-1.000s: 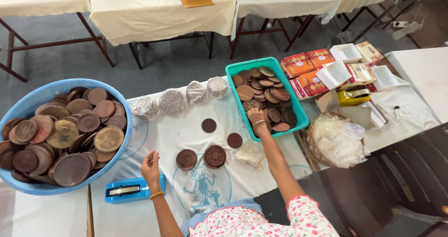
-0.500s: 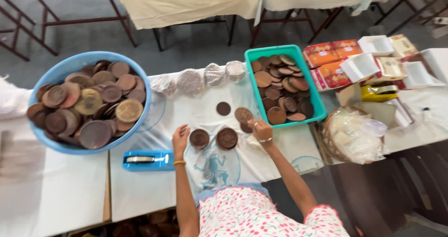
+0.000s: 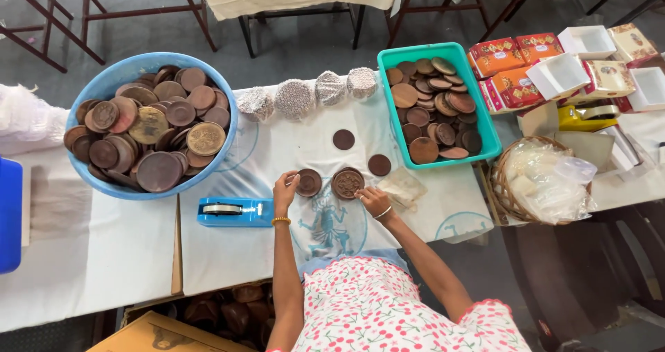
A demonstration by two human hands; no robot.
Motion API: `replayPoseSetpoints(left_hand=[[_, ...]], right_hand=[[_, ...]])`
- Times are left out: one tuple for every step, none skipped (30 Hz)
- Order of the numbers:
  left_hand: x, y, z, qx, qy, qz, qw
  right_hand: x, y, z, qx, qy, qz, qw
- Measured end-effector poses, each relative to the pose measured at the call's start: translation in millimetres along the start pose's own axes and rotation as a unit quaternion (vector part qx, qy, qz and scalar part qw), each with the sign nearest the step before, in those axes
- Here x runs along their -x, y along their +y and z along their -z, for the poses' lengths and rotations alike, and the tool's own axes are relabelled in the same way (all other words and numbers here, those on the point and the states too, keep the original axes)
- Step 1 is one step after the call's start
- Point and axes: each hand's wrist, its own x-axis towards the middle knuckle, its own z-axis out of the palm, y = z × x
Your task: The person wipes round wooden coasters with a white cloth, picking them from a blue bowl and placing them into a green tray. They handle the coasters one at a time, wiping both sides before stacking them in the tray.
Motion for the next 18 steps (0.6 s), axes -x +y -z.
replayPoseSetpoints(left_hand=[[1,1,-1,0.007,-0.004,-0.003,1.000],[1,1,-1,0.014,-0.007,-0.007,1.000],[1,0,-3,0.012,-0.008,-0.007,1.000],[1,-1,-5,-0.004,-0.009,-0.012,1.000],[-1,-1,-6,-0.020,-0.009,-0.017,1.000],[-1,-1,-7,-0.022,-0.010,-0.017,1.000],[-1,-1,-8,-0.028,-0.013,-0.024,0.999],[-1,0,-9,-0.034,-0.016,-0.030,0.999],[0,0,-11,-0.035,-0.016,-0.029,0.999],[0,-1,-12,-0.044,-0.027,-0.036,0.998],[0,0,-15,-0.052,-0.038,-0.043,0.997],[-5,-10,-25,-0.052,-0.039,-0.043,0.997],[-8,-19,-36,-0.090,-0.056,-0.091,0.990],[-12,-29,-47,-0.128,-0.073,-0.139,0.979],[7,9,-50,-0.127,-0.074,-0.139,0.979],[25,48,-53,-0.168,-0.109,-0.052,0.978],[43,87,-56,-0.206,-0.144,0.036,0.967],[38,65,-68,-0.206,-0.144,0.036,0.967]], right_hand=[[0,-1,-3,0.003,-0.005,0.004,1.000],[-1,-2,-5,0.007,-0.009,0.009,1.000],[-1,-3,-7,0.006,-0.009,0.007,1.000],[-2,-5,-8,0.021,-0.016,0.006,1.000],[-4,-5,-10,0.036,-0.022,0.004,0.999],[-5,-8,-9,0.036,-0.021,0.003,0.999],[-7,-11,-8,0.060,-0.023,-0.008,0.998],[-8,-14,-7,0.084,-0.026,-0.019,0.996],[-7,-16,-8,0.083,-0.026,-0.020,0.996],[-7,-18,-8,0.090,-0.037,-0.043,0.994],[-7,-18,-8,0.098,-0.049,-0.067,0.992],[-14,-21,-2,0.098,-0.049,-0.067,0.992],[-18,-23,5,0.057,-0.050,-0.110,0.991],[-23,-26,11,0.016,-0.051,-0.152,0.987],[-23,-23,9,0.016,-0.051,-0.152,0.987],[-24,-20,6,-0.043,-0.028,-0.192,0.980],[-24,-17,3,-0.101,-0.005,-0.230,0.968],[-23,-11,-7,-0.101,-0.004,-0.229,0.968]])
